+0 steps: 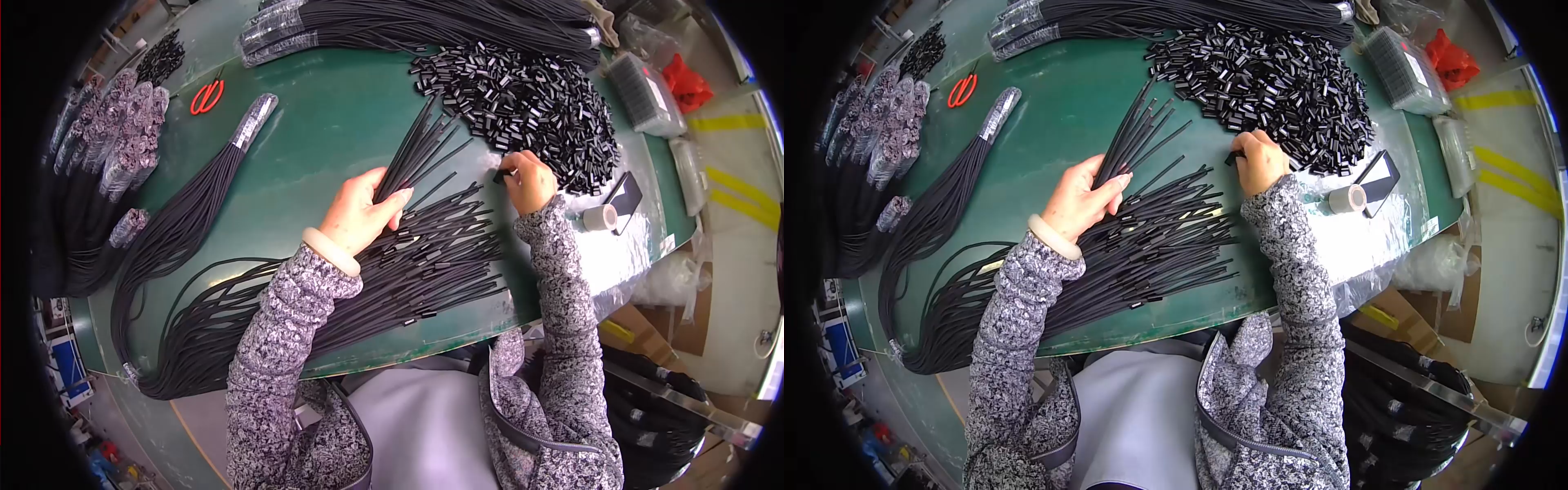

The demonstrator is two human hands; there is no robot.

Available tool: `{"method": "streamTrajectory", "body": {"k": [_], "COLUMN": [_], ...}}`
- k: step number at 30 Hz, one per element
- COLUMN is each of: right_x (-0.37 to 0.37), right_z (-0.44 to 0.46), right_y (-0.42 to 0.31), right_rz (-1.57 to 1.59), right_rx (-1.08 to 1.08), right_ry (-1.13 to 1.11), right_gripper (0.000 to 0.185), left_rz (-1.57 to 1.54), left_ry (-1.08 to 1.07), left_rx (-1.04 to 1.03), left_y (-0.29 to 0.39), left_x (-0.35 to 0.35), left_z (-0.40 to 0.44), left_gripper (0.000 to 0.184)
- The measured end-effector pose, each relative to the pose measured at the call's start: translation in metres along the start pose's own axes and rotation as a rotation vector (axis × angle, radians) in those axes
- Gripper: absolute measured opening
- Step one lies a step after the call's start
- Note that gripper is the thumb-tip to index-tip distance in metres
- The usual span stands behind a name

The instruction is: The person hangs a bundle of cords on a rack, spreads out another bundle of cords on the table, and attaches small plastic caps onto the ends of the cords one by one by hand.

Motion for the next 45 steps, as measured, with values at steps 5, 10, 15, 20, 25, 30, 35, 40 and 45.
{"method": "streamTrajectory", "body": {"k": [5, 10, 15, 20, 25, 30, 35, 40, 45], "right_x": [0.010, -0.001, -0.012, -0.015, -0.015, -0.012, -0.006, -0.003, -0.005], "right_z": [0.004, -0.005, -0.012, -0.013, -0.013, -0.012, -0.010, -0.007, -0.004], "right_y": [-0.012, -0.007, -0.009, -0.022, -0.019, -0.018, -0.020, -0.014, -0.009], "right_rz": [0.074, 0.690, 1.432, 1.672, 1.677, 1.672, 1.603, 1.403, 1.306], "right_rx": [-0.004, -0.242, -0.453, -0.505, -0.467, -0.451, -0.430, -0.306, -0.202], "right_ry": [-0.071, -0.263, -0.398, -0.422, -0.408, -0.377, -0.315, -0.287, -0.309], "right_gripper": [0.027, 0.022, 0.019, 0.020, 0.020, 0.018, 0.015, 0.012, 0.010], "left_rz": [-0.064, -0.089, -0.056, -0.052, -0.033, -0.006, 0.024, -0.011, -0.116], "left_ry": [-0.036, -0.064, -0.066, -0.063, -0.069, -0.062, -0.052, -0.073, -0.124], "left_rx": [0.077, 0.083, 0.039, 0.048, 0.035, 0.031, 0.028, 0.016, 0.012], "left_y": [0.001, 0.000, 0.006, 0.004, 0.002, 0.003, 0.002, 0.002, 0.001], "left_x": [0.002, 0.002, -0.004, -0.004, -0.005, -0.005, -0.004, -0.005, -0.003], "left_z": [-0.001, -0.002, -0.002, -0.002, -0.002, -0.003, -0.002, -0.003, -0.005], "left_gripper": [0.010, 0.008, 0.006, 0.006, 0.007, 0.007, 0.007, 0.007, 0.007]}}
Point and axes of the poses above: each hand's wrist, its own z-axis towards the middle knuckle, its own x-axis out of the back of the hand, y = z × x, the point moved 5 cm from there along z, towards the middle knuckle, and after that the axes turned 7 degrees about -x, right-handed, at the moved point
